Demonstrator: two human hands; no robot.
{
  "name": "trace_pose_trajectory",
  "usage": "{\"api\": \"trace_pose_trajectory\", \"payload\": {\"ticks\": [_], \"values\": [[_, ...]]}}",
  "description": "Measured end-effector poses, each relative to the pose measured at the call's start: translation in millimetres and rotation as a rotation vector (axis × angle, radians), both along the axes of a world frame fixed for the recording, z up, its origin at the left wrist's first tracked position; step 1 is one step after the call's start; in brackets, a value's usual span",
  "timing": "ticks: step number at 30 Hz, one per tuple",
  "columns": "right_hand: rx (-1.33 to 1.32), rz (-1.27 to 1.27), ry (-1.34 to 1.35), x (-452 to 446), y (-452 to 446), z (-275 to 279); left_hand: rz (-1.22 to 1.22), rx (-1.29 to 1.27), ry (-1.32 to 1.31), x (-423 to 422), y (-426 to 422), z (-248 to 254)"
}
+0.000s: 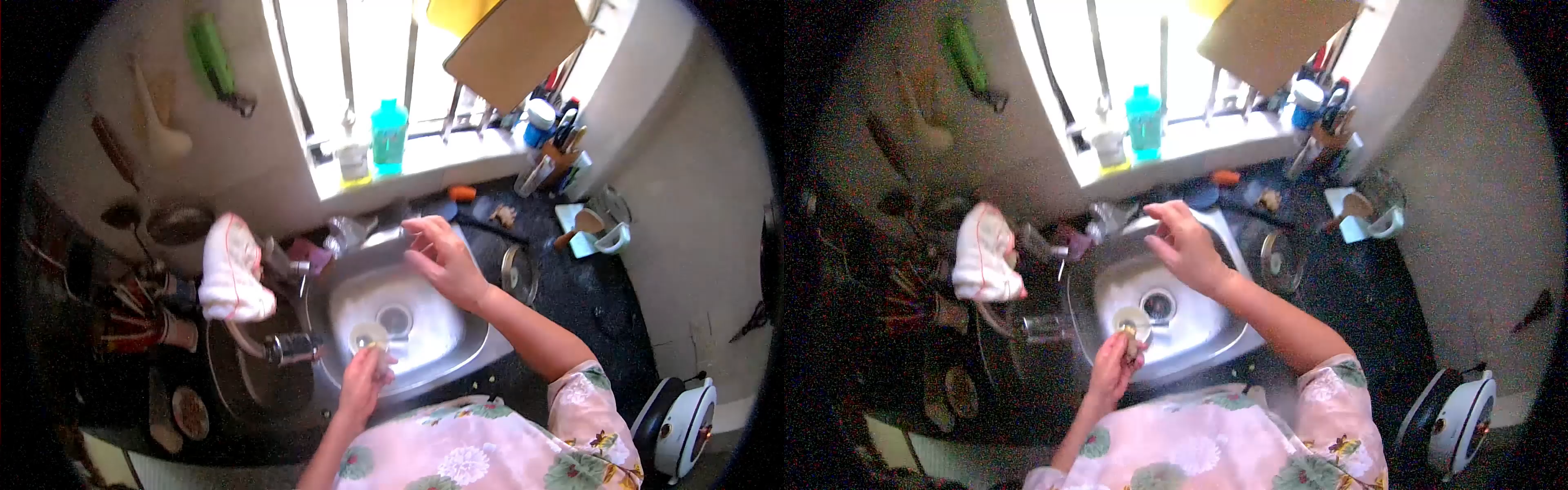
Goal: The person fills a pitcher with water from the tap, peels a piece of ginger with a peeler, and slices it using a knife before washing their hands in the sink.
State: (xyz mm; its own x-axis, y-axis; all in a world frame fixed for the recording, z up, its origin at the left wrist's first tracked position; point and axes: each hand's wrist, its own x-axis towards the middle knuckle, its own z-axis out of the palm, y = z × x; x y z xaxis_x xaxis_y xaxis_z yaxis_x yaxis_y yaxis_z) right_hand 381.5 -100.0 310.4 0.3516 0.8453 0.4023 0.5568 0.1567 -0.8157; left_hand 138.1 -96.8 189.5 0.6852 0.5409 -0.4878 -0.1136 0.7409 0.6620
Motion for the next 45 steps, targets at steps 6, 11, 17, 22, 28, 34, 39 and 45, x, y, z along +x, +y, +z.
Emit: {"api": "trace_pose_trajectory", "payload": {"ticks": [6, 11, 17, 22, 28, 34, 39, 45], "values": [[0.181, -0.199, -0.252, 91.1, 61.4, 73.3, -0.011, -0.030, -0.003, -2.9, -0.7, -0.9], [0.335, -0.318, -0.353, 133.4, 130.7, 142.3, 0.003, -0.022, 0.033, -3.1, -1.3, 0.8], [0.215, -0.098, -0.459, 109.4, 192.9, 223.6, 0.049, -0.041, 0.001, -12.9, 1.0, -12.2], [-0.004, -0.432, -0.555, 87.6, 239.6, 253.7, 0.094, -0.095, -0.034, -25.7, 8.0, -28.0], [0.088, -0.516, -0.547, 87.0, 252.4, 256.6, 0.110, -0.081, -0.031, -31.5, 12.1, -41.1], [0.651, -0.438, -0.484, 99.9, 250.3, 274.0, 0.075, -0.085, -0.050, -22.6, 13.4, -25.8], [0.778, 0.005, 0.006, 79.7, 218.2, 308.3, 0.061, -0.102, -0.043, -19.1, 7.4, -21.3], [0.582, 0.138, -0.091, 79.1, 140.3, 223.1, 0.026, -0.035, -0.025, -18.9, 1.8, -15.8]]}}
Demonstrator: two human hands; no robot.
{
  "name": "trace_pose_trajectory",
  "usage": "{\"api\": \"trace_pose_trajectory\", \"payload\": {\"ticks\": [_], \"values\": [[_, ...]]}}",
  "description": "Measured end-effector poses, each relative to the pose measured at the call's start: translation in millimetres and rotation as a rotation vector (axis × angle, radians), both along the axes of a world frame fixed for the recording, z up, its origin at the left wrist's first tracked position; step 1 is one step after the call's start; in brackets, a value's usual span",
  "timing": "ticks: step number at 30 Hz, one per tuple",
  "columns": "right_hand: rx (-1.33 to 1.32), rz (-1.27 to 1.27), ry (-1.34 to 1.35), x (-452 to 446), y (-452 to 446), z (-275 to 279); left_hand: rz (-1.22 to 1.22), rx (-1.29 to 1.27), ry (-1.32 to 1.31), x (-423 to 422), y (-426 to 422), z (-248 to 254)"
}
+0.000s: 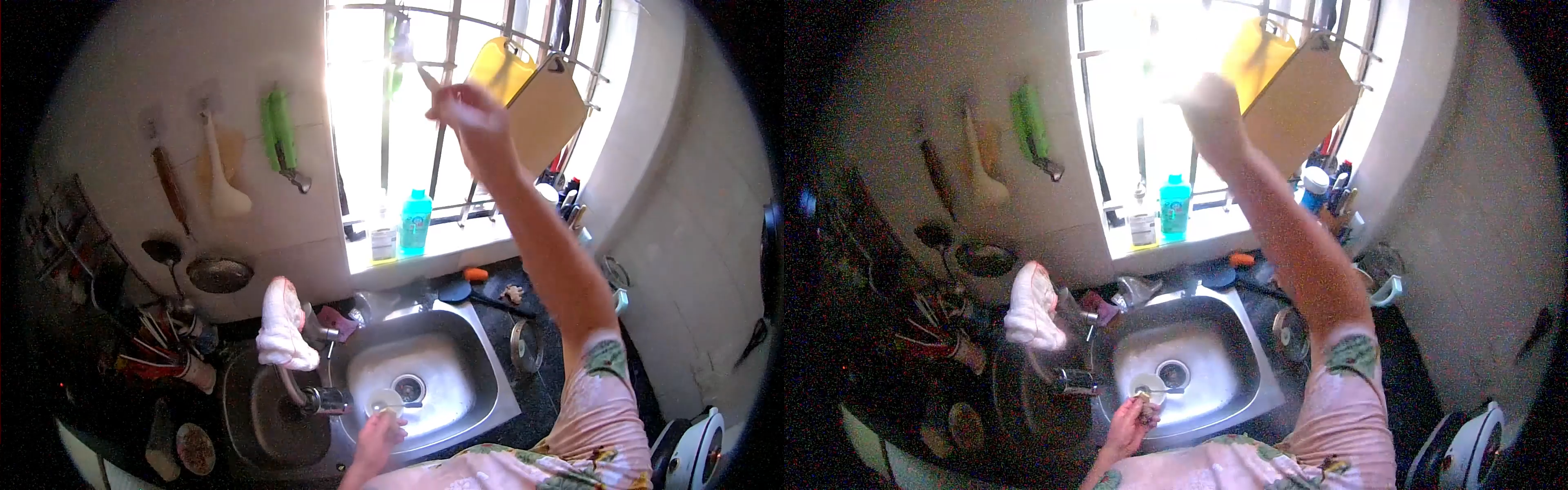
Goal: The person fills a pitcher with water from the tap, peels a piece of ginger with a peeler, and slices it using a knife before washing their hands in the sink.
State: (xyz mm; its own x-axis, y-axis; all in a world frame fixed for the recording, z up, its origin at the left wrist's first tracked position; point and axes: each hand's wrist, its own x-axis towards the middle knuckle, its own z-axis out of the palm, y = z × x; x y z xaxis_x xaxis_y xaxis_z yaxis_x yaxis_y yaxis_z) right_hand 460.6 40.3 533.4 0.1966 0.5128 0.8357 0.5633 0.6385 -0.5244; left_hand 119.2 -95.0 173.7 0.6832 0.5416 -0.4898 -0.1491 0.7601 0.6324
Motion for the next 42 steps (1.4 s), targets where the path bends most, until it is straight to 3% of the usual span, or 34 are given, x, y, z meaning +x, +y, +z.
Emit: {"api": "trace_pose_trajectory", "payload": {"ticks": [4, 6, 8, 10, 17, 23, 26, 28, 30, 32, 36, 42], "values": [[-0.469, 0.103, 0.407, -39.5, -103.3, -119.2, -0.009, -0.014, -0.015, 0.5, 1.5, -12.7], [-0.572, 0.179, 0.430, -51.9, -143.9, -170.1, -0.018, -0.023, -0.031, 1.6, 1.7, -10.8], [-0.782, 0.052, 0.457, -63.3, -181.1, -219.2, -0.044, -0.001, -0.065, 3.7, 1.9, -13.9], [-0.893, 0.093, 0.544, -71.2, -211.9, -247.8, -0.064, -0.008, -0.052, 9.2, 1.3, -12.7], [-0.882, -0.049, 0.378, -86.3, -256.4, -259.2, -0.061, -0.078, -0.090, 19.8, -3.5, -16.1], [-0.808, -0.144, 0.423, -104.2, -256.3, -286.9, -0.069, -0.056, -0.031, 30.3, -19.8, 17.6], [-0.731, -0.280, 0.275, -113.5, -256.9, -279.1, -0.076, -0.082, -0.075, 35.6, -29.8, 34.7], [-0.805, -0.206, 0.507, -121.5, -256.8, -276.4, -0.082, -0.086, -0.035, 38.8, -32.2, 36.2], [-0.696, -0.107, 0.653, -123.7, -252.9, -289.3, -0.051, -0.009, -0.074, 40.6, -34.0, 26.9], [-0.588, -0.066, 0.705, -119.4, -249.0, -304.2, -0.059, -0.047, -0.061, 43.3, -32.0, 28.9], [-0.684, -0.109, 0.790, -135.4, -245.0, -276.4, -0.025, -0.016, -0.080, 39.7, -32.9, 48.6], [-0.865, 0.015, 0.826, -149.0, -244.0, -295.8, -0.068, -0.034, -0.086, 33.7, -30.4, 59.5]]}}
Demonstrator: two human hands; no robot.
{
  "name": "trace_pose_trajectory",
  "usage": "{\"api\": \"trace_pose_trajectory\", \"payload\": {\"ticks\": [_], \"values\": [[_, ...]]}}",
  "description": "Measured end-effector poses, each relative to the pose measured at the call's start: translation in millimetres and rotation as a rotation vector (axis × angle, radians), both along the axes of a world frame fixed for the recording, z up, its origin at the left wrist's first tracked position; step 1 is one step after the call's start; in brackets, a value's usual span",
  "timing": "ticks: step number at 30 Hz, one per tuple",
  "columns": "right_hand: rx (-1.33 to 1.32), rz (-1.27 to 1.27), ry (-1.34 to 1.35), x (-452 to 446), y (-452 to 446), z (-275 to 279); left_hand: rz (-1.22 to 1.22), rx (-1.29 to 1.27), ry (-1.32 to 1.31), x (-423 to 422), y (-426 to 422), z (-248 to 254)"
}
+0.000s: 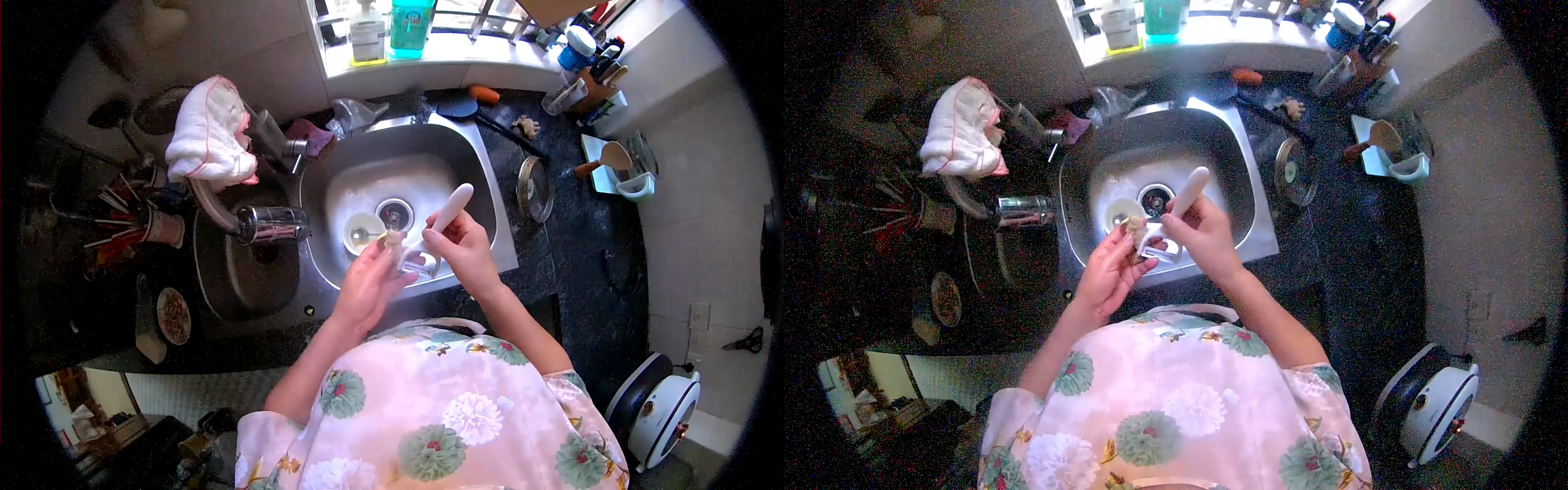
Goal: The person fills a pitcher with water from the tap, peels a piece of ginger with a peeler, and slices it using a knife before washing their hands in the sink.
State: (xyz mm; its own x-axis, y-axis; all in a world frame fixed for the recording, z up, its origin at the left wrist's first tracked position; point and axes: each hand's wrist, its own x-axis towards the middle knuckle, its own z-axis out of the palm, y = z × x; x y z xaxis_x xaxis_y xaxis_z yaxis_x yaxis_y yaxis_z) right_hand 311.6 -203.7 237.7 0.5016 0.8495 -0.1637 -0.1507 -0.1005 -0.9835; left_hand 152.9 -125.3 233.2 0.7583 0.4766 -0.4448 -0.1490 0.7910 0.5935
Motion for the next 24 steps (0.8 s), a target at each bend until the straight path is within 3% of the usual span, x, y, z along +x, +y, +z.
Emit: {"api": "trace_pose_trajectory", "payload": {"ticks": [3, 6, 10, 14, 15, 19, 22, 24], "values": [[-0.046, 0.041, -0.030, 4.0, 1.4, -9.2, -0.010, -0.013, 0.084, -1.1, 2.4, -2.7], [-0.012, -0.081, 0.037, 5.4, 5.3, -7.5, -0.070, 0.082, 0.114, -5.3, 6.2, -16.7], [0.037, -0.188, 0.052, 4.9, 13.0, -12.3, -0.093, -0.001, 0.081, -4.1, 6.2, -24.0], [0.022, -0.132, -0.039, 5.5, 11.7, -9.1, -0.070, -0.049, 0.070, -1.1, 5.1, -17.0], [0.132, -0.160, -0.085, 5.2, 15.7, -11.7, -0.067, -0.060, 0.075, -1.6, 5.6, -14.3], [-0.010, -0.128, -0.002, 11.2, 11.8, 1.9, -0.065, -0.004, 0.099, -3.1, 5.5, -14.8], [0.095, -0.031, 0.112, 15.0, 11.5, -2.7, -0.064, 0.017, 0.104, -3.7, 5.5, -12.0], [0.007, 0.011, 0.035, 17.7, 9.8, -0.5, -0.088, 0.025, 0.123, -5.5, 5.9, -14.9]]}}
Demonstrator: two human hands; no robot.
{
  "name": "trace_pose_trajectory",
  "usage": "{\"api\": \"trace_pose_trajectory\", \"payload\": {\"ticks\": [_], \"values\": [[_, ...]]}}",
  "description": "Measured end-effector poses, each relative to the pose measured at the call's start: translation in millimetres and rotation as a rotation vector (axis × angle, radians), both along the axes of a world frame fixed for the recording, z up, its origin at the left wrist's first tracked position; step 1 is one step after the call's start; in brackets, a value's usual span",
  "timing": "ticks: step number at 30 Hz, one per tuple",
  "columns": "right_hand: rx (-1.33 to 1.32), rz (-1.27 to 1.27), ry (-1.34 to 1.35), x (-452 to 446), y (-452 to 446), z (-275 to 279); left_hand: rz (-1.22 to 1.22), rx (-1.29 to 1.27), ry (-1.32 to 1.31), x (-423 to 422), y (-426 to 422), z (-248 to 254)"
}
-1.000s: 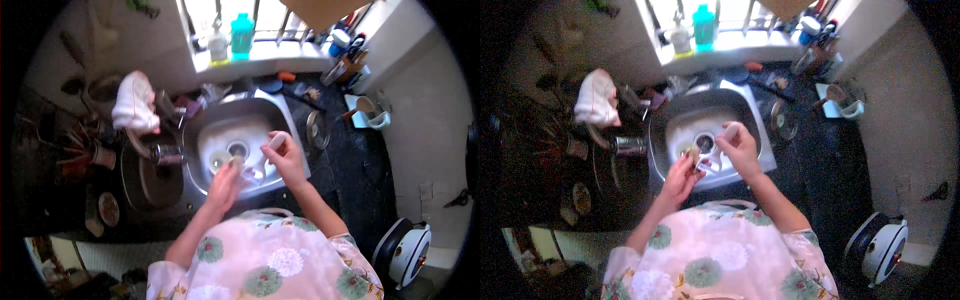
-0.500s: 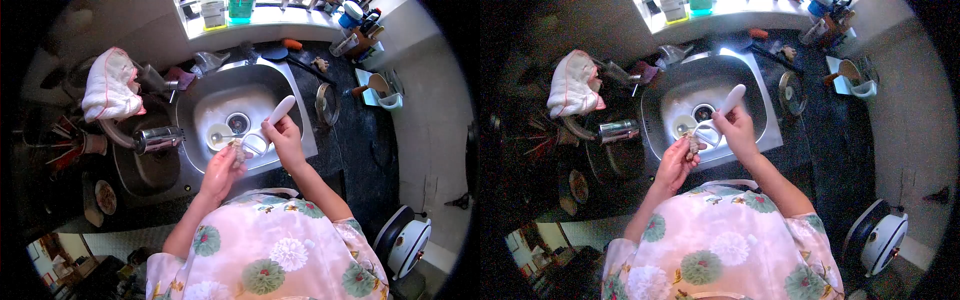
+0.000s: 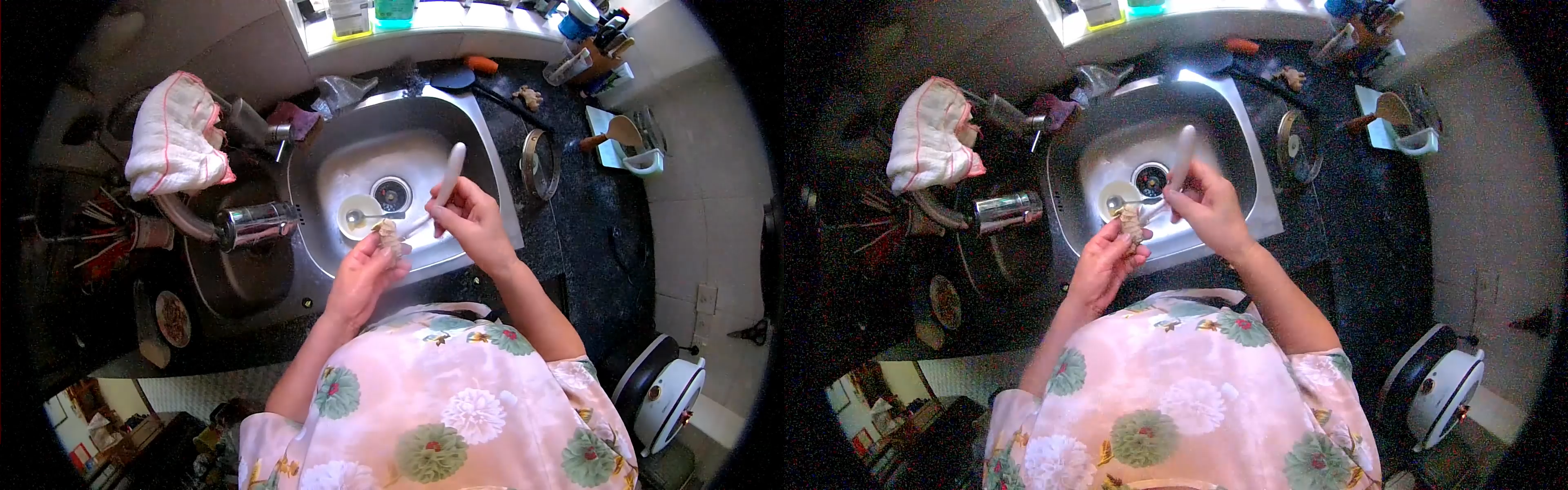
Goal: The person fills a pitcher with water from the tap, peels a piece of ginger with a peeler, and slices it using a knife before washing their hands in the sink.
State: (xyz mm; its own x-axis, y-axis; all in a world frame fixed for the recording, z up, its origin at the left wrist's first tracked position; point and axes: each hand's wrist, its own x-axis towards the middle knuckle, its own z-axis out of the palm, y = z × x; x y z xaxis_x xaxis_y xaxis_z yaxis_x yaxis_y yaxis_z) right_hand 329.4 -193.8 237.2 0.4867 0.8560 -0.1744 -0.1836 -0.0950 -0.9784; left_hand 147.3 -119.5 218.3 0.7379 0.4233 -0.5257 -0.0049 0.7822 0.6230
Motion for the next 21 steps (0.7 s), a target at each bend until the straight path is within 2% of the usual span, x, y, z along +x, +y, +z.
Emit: {"api": "trace_pose_trajectory", "payload": {"ticks": [2, 5, 13, 15, 18, 20, 21], "values": [[-0.128, 0.055, -0.102, 3.4, -0.2, 9.8, -0.021, 0.006, 0.014, -1.2, 0.8, -0.9], [-0.079, -0.016, 0.174, 0.0, 4.6, 7.2, -0.045, 0.017, 0.026, -0.9, 0.1, 2.4], [-0.079, 0.062, 0.311, -10.7, 14.5, -13.3, -0.059, 0.042, 0.050, -2.8, -2.0, 1.6], [-0.066, 0.057, -0.147, -7.6, 16.3, -93.7, -0.072, 0.102, 0.071, -2.1, -1.9, 6.7], [-0.027, 0.090, -0.186, -7.3, 17.6, -82.8, -0.099, 0.145, 0.070, -2.5, -0.4, 5.0], [0.061, 0.060, 0.212, -18.7, 22.8, -23.9, -0.104, 0.138, 0.076, -3.3, 0.7, 3.9], [0.044, 0.088, 0.225, -15.6, 22.1, -23.5, -0.101, 0.125, 0.086, -2.8, 1.5, 4.4]]}}
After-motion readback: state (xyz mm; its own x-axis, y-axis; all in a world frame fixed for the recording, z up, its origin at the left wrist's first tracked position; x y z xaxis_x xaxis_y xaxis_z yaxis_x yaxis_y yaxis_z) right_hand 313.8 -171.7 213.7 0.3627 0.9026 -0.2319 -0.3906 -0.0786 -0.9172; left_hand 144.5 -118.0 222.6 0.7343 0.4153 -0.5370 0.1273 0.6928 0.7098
